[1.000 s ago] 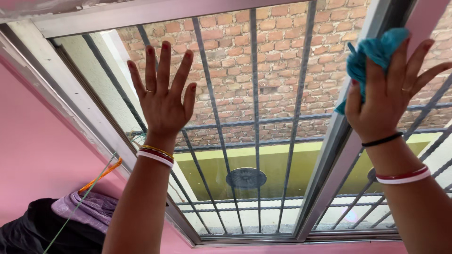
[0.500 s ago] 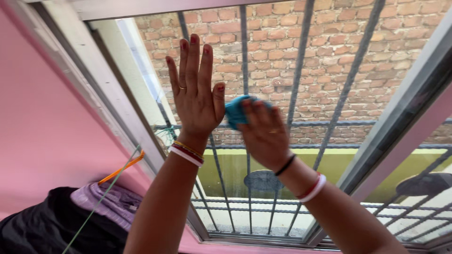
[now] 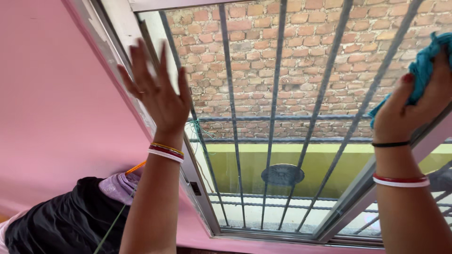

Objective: The person wipes a window pane and its frame using a blue cloth. They clean the glass surface and then focus on the upper and side edges of the window frame, moving the cloth along the metal bars and corners.

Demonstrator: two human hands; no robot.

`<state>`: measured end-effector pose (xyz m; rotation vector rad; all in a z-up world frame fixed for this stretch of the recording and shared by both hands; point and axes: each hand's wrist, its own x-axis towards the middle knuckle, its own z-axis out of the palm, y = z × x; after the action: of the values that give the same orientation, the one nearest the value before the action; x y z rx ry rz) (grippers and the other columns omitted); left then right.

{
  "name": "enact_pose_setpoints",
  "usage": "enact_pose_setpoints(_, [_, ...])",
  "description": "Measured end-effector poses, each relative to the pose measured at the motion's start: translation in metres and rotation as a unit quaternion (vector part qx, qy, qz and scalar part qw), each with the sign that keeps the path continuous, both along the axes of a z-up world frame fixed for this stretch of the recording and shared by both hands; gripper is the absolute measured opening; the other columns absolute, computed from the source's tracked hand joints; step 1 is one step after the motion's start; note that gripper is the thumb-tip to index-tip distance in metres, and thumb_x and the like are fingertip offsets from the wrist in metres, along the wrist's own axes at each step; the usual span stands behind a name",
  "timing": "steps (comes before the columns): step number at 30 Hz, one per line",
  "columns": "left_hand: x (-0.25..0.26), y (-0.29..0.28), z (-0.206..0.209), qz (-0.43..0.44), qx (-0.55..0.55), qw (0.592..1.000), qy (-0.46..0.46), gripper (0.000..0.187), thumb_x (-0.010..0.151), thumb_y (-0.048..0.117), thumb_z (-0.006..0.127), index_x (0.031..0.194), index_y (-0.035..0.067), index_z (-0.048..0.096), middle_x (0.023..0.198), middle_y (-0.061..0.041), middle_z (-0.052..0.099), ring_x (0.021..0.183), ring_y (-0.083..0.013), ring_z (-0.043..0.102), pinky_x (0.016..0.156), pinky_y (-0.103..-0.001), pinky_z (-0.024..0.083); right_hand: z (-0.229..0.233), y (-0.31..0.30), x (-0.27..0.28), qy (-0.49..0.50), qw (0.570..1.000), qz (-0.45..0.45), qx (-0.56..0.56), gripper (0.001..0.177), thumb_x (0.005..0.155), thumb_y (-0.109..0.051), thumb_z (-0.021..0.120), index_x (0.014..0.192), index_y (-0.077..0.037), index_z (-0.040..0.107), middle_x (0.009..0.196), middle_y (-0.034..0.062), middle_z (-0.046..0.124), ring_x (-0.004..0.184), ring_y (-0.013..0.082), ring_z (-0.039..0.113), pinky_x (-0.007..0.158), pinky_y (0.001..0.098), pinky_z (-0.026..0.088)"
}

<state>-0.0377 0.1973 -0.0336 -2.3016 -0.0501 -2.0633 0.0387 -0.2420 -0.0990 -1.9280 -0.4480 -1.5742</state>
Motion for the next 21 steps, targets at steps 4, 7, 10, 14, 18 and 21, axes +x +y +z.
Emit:
enact_pose_setpoints(4, [0.014, 0.011, -0.013, -0.079, -0.047, 0.994, -0.058, 0.057, 0.117, 0.040, 0.030, 0.163, 0.006, 0.030, 0.170, -0.015, 0.028, 0.158, -0.0260, 0.022, 0.134, -0.050, 0.012, 0.004, 0.062, 0.013, -0.104, 0.992, -0.059, -0.028, 0.045, 0.114, -0.035, 0.049, 0.149, -0.010, 0.063, 0.170, 0.0220, 0.035, 0.159, 0.0493, 0.013, 0.126, 0.0633, 0.000])
enact_pose_setpoints(7, [0.014, 0.016, -0.018, -0.143, -0.080, 0.982, -0.094, 0.055, 0.118, 0.038, 0.025, 0.164, 0.007, 0.029, 0.171, -0.013, 0.030, 0.159, -0.0277, 0.024, 0.135, -0.046, 0.020, -0.013, 0.134, 0.001, -0.060, 0.993, -0.016, -0.105, 0.040, 0.109, -0.031, 0.055, 0.143, -0.012, 0.066, 0.169, 0.0206, 0.029, 0.159, 0.0486, 0.014, 0.131, 0.0656, 0.005])
enact_pose_setpoints(10, [0.011, 0.014, -0.018, -0.198, -0.085, 0.969, -0.122, 0.054, 0.118, 0.038, 0.023, 0.163, 0.008, 0.028, 0.169, -0.012, 0.034, 0.159, -0.0275, 0.027, 0.136, -0.046, 0.022, -0.020, 0.190, -0.012, -0.071, 0.976, 0.024, -0.206, 0.031, 0.106, -0.030, 0.062, 0.132, -0.014, 0.069, 0.167, 0.0196, 0.034, 0.158, 0.0444, 0.021, 0.130, 0.0642, 0.010])
enact_pose_setpoints(14, [0.008, 0.012, -0.012, -0.163, -0.081, 0.977, -0.116, 0.049, 0.115, 0.027, 0.032, 0.158, 0.005, 0.036, 0.163, -0.012, 0.040, 0.156, -0.0300, 0.031, 0.132, -0.047, 0.025, -0.032, 0.250, -0.036, -0.124, 0.912, 0.029, -0.389, 0.028, 0.104, -0.029, 0.064, 0.131, -0.023, 0.070, 0.167, 0.0089, 0.039, 0.157, 0.0301, 0.030, 0.132, 0.0518, 0.014])
enact_pose_setpoints(18, [-0.008, 0.025, -0.011, -0.097, -0.036, 0.993, -0.053, 0.042, 0.115, 0.012, 0.044, 0.155, 0.002, 0.046, 0.160, -0.011, 0.045, 0.153, -0.0318, 0.038, 0.129, -0.046, 0.032, -0.016, 0.246, -0.033, -0.198, 0.857, 0.005, -0.475, 0.034, 0.100, -0.027, 0.066, 0.133, -0.033, 0.065, 0.166, -0.0029, 0.038, 0.155, 0.0186, 0.031, 0.133, 0.0511, 0.008])
enact_pose_setpoints(21, [-0.016, 0.048, -0.012, -0.077, -0.023, 0.996, -0.043, 0.040, 0.113, 0.008, 0.045, 0.152, 0.005, 0.053, 0.155, -0.008, 0.051, 0.143, -0.0243, 0.048, 0.119, -0.042, 0.038, 0.009, 0.230, -0.025, -0.185, 0.875, -0.083, -0.440, 0.028, 0.106, -0.029, 0.065, 0.134, -0.026, 0.064, 0.166, 0.0077, 0.038, 0.157, 0.0239, 0.029, 0.132, 0.0505, 0.005])
